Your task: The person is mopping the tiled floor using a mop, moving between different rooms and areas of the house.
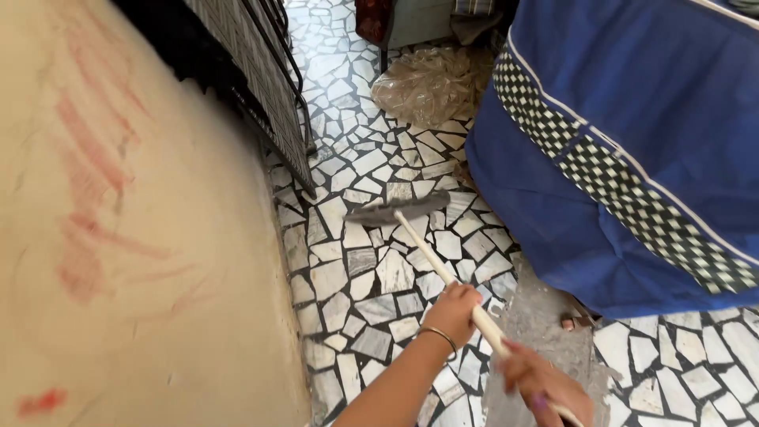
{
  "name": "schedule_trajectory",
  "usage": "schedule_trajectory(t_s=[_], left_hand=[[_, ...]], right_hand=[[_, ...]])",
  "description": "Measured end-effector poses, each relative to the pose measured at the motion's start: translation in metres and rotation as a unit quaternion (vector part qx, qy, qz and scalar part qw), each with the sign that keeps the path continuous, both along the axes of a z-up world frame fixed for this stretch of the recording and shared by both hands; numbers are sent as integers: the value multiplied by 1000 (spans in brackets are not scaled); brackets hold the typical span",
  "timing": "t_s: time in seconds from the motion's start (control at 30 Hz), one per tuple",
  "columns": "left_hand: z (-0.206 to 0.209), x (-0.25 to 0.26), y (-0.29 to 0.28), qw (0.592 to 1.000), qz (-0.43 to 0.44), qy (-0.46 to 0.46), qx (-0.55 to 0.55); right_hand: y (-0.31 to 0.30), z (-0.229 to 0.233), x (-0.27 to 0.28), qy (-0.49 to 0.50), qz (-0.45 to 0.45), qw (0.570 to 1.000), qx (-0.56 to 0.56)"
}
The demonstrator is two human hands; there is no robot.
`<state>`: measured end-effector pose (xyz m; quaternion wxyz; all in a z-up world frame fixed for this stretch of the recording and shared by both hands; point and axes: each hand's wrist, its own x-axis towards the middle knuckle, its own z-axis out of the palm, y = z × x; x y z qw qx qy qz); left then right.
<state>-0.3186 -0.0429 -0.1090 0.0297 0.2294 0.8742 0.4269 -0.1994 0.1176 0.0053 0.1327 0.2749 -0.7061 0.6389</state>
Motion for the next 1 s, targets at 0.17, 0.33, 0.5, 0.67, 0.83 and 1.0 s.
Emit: schedule_trajectory(t_s=[0.17, 0.33, 0.5, 0.67, 0.83, 1.0], left_hand=[[56, -85, -26, 999, 17, -23, 21], [-18, -161, -42, 991, 127, 27, -9], [5, -178, -69, 990, 58, -47, -117], [-6, -117, -44, 995, 61, -21, -82], [27, -25, -4, 995, 77, 55, 38], [72, 48, 43, 991, 34, 68, 107]], right_hand=[[-51, 19, -131, -22, -104, 993, 58], [-82, -10, -232, -248, -100, 959, 94], [-82, -34, -239, -155, -128, 949, 242], [-59, -14, -181, -141, -150, 938, 279], [-21, 25, -99, -147, -170, 904, 363], [13, 88, -8, -115, -185, 911, 349]])
